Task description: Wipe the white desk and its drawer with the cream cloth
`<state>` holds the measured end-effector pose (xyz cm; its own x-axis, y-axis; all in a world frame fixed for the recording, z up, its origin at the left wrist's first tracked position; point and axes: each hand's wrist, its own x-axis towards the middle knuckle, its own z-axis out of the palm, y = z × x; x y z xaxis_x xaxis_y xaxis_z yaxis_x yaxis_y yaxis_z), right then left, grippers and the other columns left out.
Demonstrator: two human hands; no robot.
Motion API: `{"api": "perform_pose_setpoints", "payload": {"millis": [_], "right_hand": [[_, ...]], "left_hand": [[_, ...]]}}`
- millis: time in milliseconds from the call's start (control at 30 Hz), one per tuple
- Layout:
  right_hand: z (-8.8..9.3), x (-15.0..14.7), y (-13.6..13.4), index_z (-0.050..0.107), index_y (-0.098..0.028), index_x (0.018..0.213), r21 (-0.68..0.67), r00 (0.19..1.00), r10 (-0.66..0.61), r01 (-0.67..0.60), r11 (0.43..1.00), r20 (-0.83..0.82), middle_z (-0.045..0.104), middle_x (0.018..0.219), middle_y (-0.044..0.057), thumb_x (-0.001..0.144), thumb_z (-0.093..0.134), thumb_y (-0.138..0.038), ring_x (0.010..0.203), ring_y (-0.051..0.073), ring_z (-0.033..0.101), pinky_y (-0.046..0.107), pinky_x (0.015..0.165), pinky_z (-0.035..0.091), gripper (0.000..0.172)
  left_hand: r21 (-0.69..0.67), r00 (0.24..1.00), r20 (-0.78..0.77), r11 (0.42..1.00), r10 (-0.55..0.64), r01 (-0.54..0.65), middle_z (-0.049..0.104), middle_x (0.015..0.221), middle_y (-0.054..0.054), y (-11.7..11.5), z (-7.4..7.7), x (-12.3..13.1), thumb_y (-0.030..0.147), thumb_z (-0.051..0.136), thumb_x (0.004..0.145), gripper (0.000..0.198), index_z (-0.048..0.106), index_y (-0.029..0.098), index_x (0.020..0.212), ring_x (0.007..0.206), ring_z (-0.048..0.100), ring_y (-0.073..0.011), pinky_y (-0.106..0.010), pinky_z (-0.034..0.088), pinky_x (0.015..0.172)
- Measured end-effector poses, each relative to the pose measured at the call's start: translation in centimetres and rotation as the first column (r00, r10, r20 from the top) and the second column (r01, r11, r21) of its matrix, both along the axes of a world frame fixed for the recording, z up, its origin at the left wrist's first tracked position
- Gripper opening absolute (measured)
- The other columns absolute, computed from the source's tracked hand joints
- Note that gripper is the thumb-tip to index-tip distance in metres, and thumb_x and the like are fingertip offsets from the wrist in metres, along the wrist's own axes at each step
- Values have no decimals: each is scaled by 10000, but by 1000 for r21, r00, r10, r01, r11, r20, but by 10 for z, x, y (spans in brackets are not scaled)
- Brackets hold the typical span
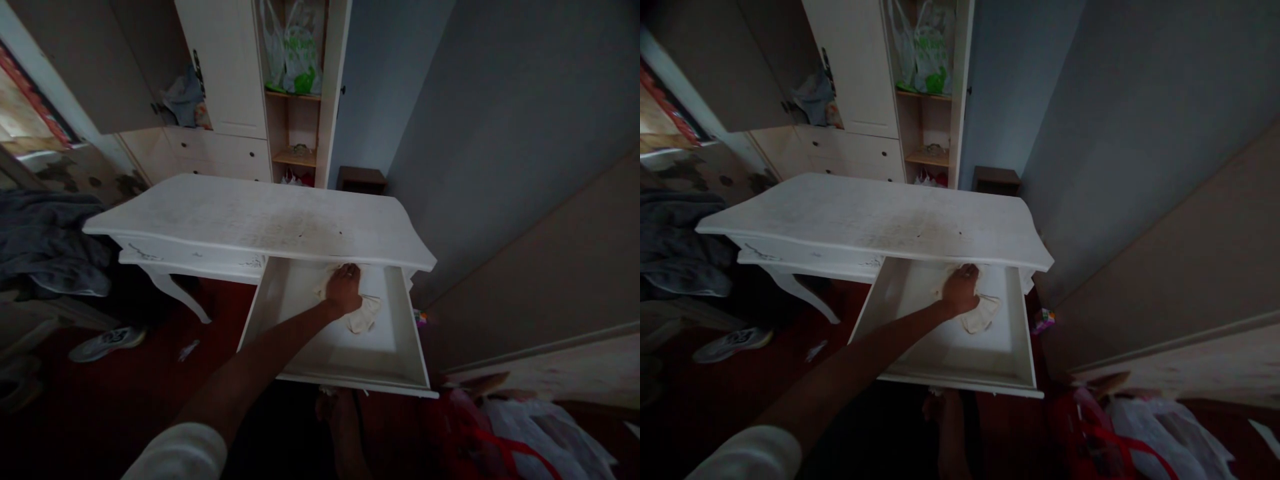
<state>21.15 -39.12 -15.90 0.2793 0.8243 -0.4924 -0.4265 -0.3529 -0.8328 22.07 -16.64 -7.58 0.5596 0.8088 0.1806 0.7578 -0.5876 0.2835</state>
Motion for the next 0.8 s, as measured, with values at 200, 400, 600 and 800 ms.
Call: {"api": "perform_pose_setpoints", "payload": {"millis": [200, 400, 600, 800], "right_hand": [[1, -2, 4, 584, -188, 1238, -6, 1000, 10, -10, 1000, 11, 606, 1254, 91, 935, 606, -359, 1049, 229, 628, 437, 871, 555, 349], [2, -1, 7, 589, -188, 1230, -8, 999, 32, -31, 999, 21, 610, 1246, 88, 934, 607, -361, 1042, 228, 631, 431, 863, 558, 342], [4, -1, -2, 587, -188, 1238, 3, 1000, 14, -14, 1000, 9, 601, 1264, 92, 936, 605, -358, 1052, 228, 626, 432, 870, 554, 347], [-9, -6, 6, 599, -171, 1198, -13, 999, -14, 13, 1000, -29, 635, 1180, 76, 939, 603, -361, 963, 195, 649, 389, 808, 571, 321]], "left_hand": [[11, 926, -84, 929, -368, 370, 416, 1514, -206, 14, -3, 44, 276, 645, 710, 802, 365, 45, 1426, 1424, 343, -288, -395, 285, 1168], [-16, 904, -78, 908, -419, 419, 517, 1425, -182, 27, 5, 53, 311, 697, 676, 681, 508, 107, 1298, 1343, 444, -309, -430, 365, 1105], [-80, 832, -66, 834, -551, 546, 594, 1329, -101, 23, 9, 38, 274, 683, 666, 590, 578, 190, 1240, 1256, 530, -275, -395, 387, 1078], [-78, 631, -37, 632, -775, 771, 648, 1231, -91, -13, -5, 25, 273, 661, 677, 479, 650, 202, 1150, 1218, 545, -276, -385, 385, 1075]]}}
